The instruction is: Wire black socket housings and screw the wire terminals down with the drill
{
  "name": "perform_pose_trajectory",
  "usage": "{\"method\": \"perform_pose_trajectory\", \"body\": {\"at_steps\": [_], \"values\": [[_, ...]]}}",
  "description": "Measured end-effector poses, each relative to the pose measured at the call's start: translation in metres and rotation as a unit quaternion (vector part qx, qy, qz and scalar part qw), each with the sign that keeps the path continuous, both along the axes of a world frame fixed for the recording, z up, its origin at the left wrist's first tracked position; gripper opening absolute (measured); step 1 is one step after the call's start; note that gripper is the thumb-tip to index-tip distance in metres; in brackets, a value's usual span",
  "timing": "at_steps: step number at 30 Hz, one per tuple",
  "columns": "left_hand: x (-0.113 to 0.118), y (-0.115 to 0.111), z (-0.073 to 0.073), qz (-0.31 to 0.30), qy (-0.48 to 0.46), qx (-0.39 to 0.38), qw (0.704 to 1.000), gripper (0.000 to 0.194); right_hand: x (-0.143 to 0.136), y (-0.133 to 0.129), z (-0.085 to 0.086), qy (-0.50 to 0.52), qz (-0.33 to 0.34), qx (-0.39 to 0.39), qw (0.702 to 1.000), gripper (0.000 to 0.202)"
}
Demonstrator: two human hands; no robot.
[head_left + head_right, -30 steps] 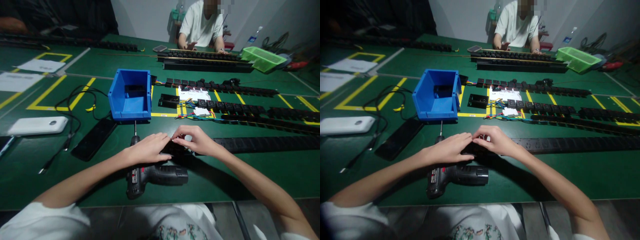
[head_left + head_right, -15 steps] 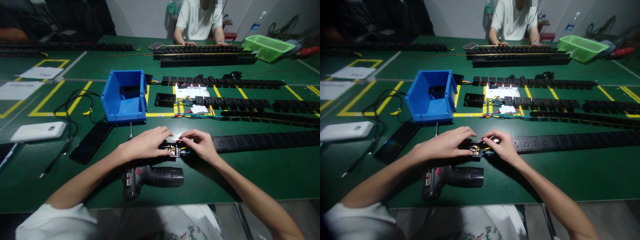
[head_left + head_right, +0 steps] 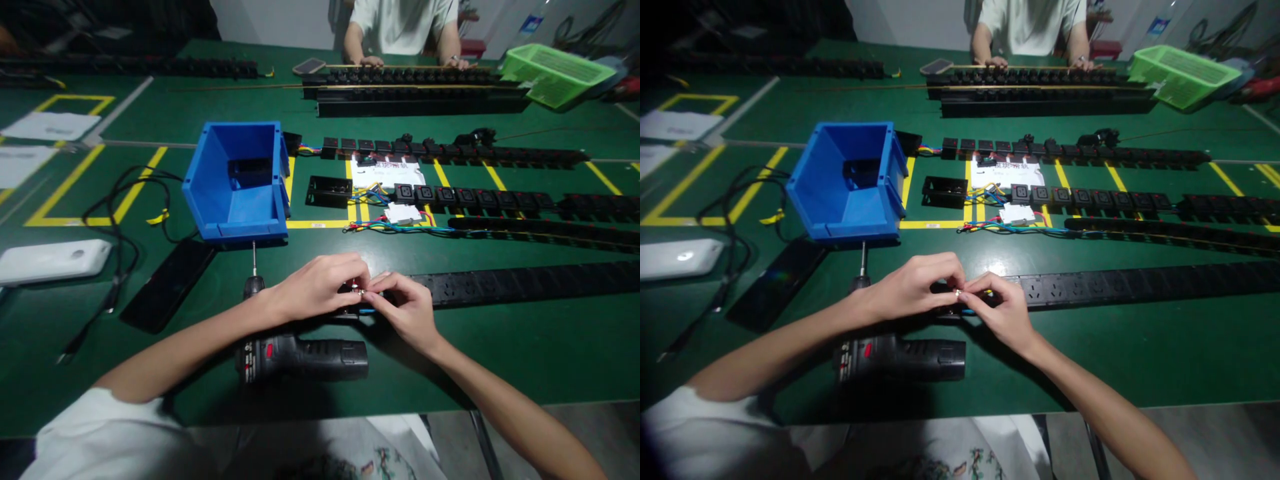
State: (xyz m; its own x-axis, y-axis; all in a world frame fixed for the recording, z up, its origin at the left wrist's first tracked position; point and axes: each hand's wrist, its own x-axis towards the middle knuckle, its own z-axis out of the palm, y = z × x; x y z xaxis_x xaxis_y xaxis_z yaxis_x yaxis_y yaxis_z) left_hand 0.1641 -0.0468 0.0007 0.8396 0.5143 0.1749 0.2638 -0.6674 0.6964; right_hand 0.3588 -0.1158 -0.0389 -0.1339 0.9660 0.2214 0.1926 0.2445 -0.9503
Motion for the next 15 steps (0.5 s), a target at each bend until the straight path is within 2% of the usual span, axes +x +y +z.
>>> {"method": "perform_pose_trajectory", "body": {"at_steps": [3,7,11,15], "values": [[-0.008,0.004,0.000,-0.012,0.012,-0.003,1.000,0.015,0.000,0.002,-0.002,-0.038,0.019,0.029,0.999,0.003],[-0.016,0.013,0.004,-0.020,0.058,0.002,0.998,0.012,0.006,0.006,-0.003,-0.122,0.038,0.089,0.988,0.009],[-0.026,0.023,0.010,-0.009,0.150,0.019,0.988,0.006,0.017,0.011,-0.005,-0.228,0.063,0.124,0.964,0.007],[-0.035,0.032,0.013,-0.024,0.183,-0.002,0.983,0.004,0.023,0.015,-0.008,-0.307,0.089,0.139,0.937,0.007]]}}
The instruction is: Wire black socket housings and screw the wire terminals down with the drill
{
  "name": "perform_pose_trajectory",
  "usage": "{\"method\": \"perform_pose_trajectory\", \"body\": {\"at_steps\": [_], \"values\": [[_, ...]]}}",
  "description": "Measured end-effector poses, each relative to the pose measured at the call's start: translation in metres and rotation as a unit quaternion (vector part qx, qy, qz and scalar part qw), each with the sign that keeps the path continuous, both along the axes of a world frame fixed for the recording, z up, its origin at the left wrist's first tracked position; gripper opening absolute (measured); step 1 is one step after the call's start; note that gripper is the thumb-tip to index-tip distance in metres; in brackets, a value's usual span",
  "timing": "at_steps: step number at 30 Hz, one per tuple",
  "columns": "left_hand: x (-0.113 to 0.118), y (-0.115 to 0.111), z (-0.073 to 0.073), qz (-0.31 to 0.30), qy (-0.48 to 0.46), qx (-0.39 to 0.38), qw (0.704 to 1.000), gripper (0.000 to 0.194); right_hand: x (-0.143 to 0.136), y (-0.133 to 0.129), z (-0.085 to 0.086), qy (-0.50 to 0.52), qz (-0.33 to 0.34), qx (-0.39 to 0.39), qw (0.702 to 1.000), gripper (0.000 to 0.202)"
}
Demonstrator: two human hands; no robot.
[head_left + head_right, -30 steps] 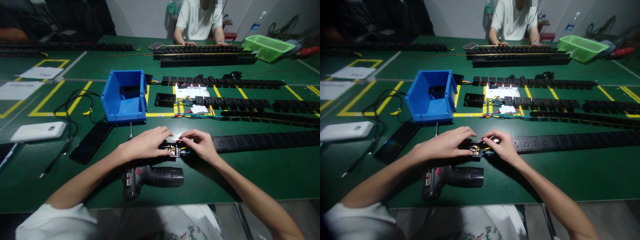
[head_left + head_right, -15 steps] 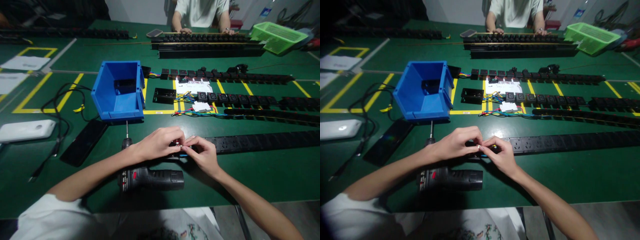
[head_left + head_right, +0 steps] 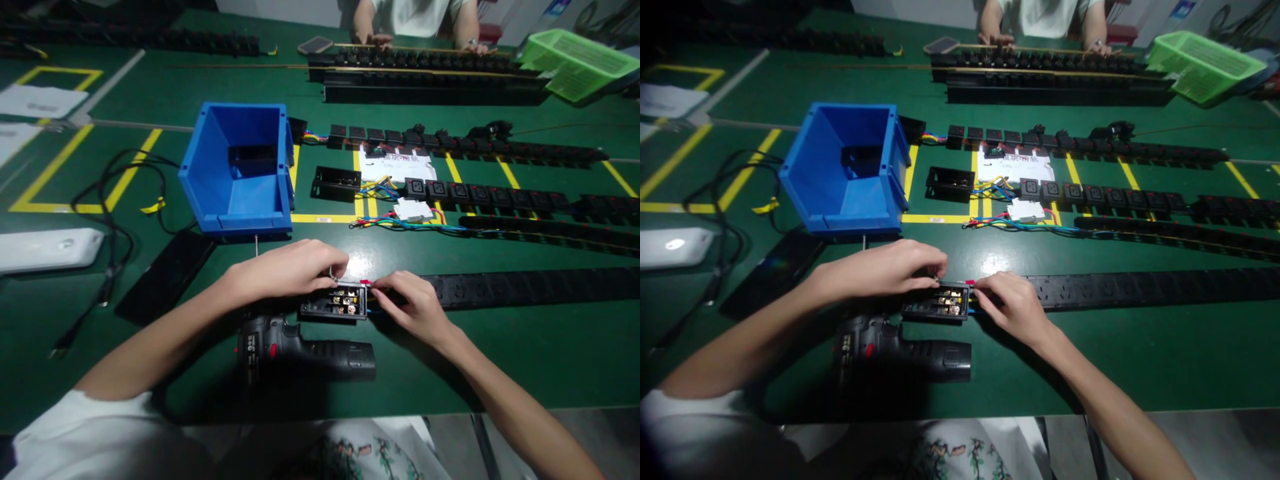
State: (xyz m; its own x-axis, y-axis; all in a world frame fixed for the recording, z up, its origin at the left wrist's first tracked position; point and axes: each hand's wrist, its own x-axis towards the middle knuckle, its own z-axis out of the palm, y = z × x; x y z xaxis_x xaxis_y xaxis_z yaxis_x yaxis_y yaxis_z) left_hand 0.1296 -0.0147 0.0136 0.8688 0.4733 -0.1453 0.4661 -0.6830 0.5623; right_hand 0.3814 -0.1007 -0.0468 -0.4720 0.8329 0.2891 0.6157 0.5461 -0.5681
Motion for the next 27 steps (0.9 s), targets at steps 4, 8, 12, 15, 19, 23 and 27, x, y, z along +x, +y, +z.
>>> {"method": "perform_pose_trajectory", "body": {"at_steps": [4,8,12,15,19,23,27], "values": [[-0.0027,0.0042,-0.0014,-0.011,0.022,-0.039,0.999,0.004,-0.0003,0.0017,-0.0037,-0.046,0.034,0.027,0.998,0.008],[-0.0004,0.0032,-0.0048,-0.017,0.021,-0.034,0.999,0.004,0.0001,0.0023,-0.0051,-0.047,0.045,0.028,0.997,0.007],[0.0028,0.0018,-0.0062,-0.029,0.012,-0.030,0.999,0.007,0.0026,0.0030,-0.0044,-0.045,0.057,0.011,0.997,0.007],[0.0040,0.0008,-0.0067,-0.030,0.007,-0.021,0.999,0.008,0.0041,0.0029,-0.0039,-0.047,0.061,0.006,0.997,0.007],[0.0043,-0.0011,-0.0086,-0.033,-0.001,-0.010,0.999,0.008,0.0045,0.0031,-0.0024,-0.052,0.066,-0.007,0.996,0.007],[0.0047,-0.0025,-0.0095,-0.036,-0.003,-0.001,0.999,0.009,0.0047,0.0042,0.0004,-0.070,0.083,-0.030,0.994,0.009],[0.0054,-0.0032,-0.0099,-0.036,-0.002,-0.001,0.999,0.009,0.0056,0.0041,0.0014,-0.078,0.085,-0.031,0.993,0.010]]}}
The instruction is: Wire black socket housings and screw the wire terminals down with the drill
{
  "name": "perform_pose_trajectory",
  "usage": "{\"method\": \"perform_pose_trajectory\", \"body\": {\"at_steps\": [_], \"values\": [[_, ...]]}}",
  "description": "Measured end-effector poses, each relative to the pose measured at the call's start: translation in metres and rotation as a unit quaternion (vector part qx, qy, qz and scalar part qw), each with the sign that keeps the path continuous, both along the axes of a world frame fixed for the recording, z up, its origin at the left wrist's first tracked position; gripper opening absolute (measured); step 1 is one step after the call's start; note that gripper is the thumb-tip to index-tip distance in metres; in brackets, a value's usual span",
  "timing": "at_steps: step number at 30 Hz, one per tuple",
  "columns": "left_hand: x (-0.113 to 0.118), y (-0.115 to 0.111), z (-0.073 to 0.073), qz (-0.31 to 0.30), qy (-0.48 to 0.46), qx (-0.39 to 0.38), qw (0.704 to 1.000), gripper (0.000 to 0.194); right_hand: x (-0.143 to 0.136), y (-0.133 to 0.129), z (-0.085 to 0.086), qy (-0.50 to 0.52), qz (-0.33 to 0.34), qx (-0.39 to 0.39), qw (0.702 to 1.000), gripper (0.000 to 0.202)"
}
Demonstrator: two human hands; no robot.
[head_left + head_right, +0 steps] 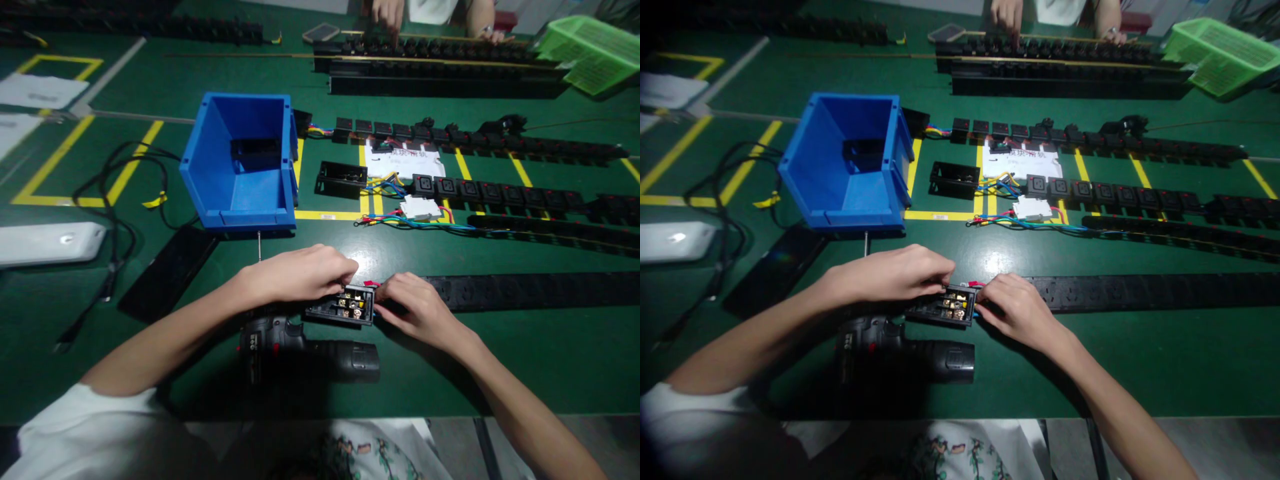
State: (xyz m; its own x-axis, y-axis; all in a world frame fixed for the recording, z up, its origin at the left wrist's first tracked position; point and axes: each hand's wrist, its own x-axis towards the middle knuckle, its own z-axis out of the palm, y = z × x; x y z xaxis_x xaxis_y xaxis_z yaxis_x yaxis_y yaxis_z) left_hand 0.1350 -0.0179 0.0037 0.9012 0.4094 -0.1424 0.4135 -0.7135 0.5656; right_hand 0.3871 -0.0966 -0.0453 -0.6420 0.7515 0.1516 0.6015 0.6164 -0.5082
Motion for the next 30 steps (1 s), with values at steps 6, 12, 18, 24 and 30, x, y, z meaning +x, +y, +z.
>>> {"method": "perform_pose_trajectory", "body": {"at_steps": [6,12,18,24,30], "values": [[0.0006,-0.0024,-0.0025,0.005,0.003,-0.004,1.000,0.008,-0.0002,-0.0009,-0.0031,-0.005,0.006,0.007,1.000,0.011],[0.0007,-0.0056,-0.0033,0.013,0.006,0.013,1.000,0.008,-0.0004,-0.0003,-0.0049,0.012,0.007,0.008,1.000,0.010],[0.0007,-0.0073,-0.0026,0.012,0.014,0.035,0.999,0.007,0.0006,-0.0005,-0.0009,-0.003,0.009,-0.001,1.000,0.011],[0.0009,-0.0082,0.0000,0.014,0.015,0.044,0.999,0.006,0.0000,0.0008,0.0028,-0.020,0.029,0.002,0.999,0.011],[0.0015,-0.0092,-0.0011,0.025,0.018,0.053,0.998,0.007,-0.0028,-0.0018,-0.0020,-0.022,0.014,0.011,1.000,0.013]]}}
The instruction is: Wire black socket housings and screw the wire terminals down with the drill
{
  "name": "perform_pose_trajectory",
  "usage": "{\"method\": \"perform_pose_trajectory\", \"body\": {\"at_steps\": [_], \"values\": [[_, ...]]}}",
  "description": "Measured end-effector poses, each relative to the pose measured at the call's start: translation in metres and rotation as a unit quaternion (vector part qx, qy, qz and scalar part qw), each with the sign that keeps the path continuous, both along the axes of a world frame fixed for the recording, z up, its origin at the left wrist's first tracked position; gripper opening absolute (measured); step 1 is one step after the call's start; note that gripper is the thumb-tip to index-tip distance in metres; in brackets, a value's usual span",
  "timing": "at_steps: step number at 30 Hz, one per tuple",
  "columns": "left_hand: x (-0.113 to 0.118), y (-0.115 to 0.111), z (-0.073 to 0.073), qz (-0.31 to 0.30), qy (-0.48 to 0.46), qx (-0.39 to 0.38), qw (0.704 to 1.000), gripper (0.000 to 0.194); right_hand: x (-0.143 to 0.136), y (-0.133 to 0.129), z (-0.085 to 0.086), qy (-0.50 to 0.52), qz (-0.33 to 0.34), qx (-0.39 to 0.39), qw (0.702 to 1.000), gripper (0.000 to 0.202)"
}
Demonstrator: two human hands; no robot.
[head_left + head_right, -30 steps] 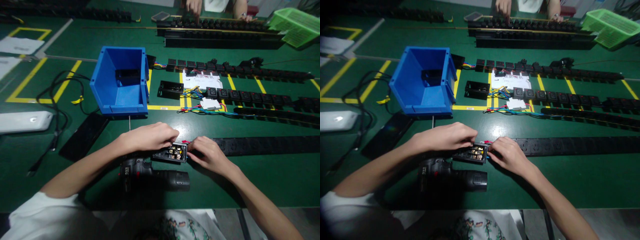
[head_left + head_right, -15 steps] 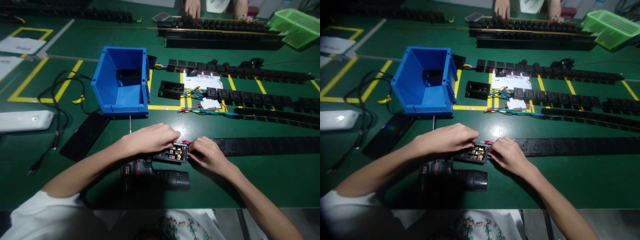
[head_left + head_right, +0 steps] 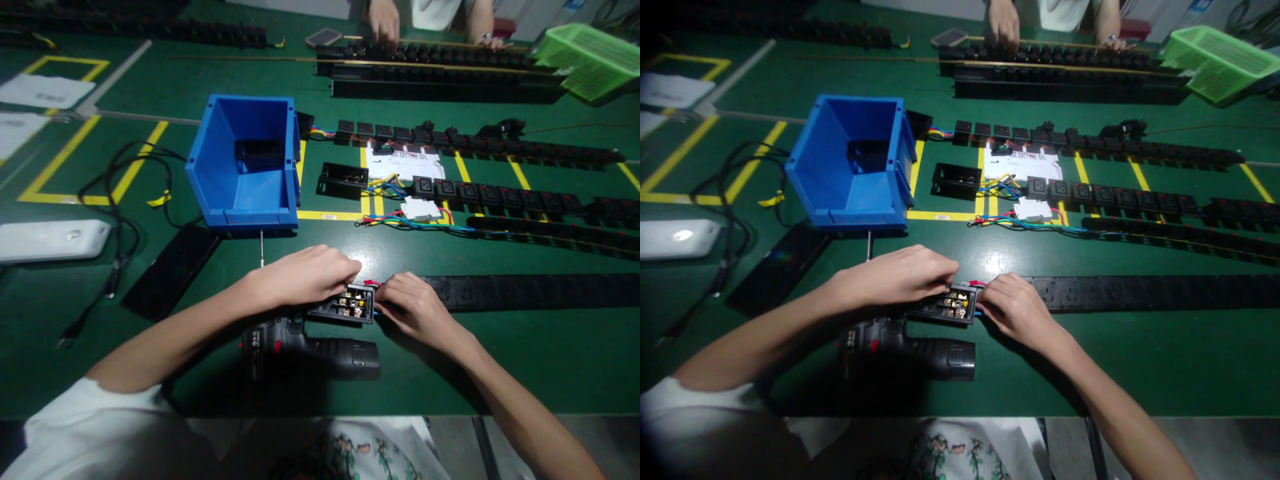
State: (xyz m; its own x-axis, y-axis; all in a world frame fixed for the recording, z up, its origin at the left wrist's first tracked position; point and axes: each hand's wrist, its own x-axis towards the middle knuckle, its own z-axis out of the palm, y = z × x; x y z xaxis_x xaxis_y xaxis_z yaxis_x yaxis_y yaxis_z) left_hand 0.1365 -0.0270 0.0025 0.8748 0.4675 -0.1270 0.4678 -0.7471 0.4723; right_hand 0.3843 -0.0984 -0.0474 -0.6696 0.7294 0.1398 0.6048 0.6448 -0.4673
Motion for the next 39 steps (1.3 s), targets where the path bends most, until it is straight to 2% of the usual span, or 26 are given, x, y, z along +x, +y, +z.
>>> {"method": "perform_pose_trajectory", "body": {"at_steps": [5,16,39], "values": [[0.0005,-0.0014,-0.0009,0.017,0.007,0.026,0.999,0.007,-0.0017,-0.0016,-0.0030,0.011,-0.018,0.010,1.000,0.012],[0.0013,-0.0055,0.0010,0.013,0.020,0.082,0.996,0.009,-0.0022,-0.0020,-0.0040,0.047,-0.052,0.023,0.997,0.014],[0.0053,-0.0089,0.0024,0.004,0.025,0.098,0.995,0.009,0.0011,-0.0005,-0.0021,0.028,-0.029,-0.004,0.999,0.013]]}}
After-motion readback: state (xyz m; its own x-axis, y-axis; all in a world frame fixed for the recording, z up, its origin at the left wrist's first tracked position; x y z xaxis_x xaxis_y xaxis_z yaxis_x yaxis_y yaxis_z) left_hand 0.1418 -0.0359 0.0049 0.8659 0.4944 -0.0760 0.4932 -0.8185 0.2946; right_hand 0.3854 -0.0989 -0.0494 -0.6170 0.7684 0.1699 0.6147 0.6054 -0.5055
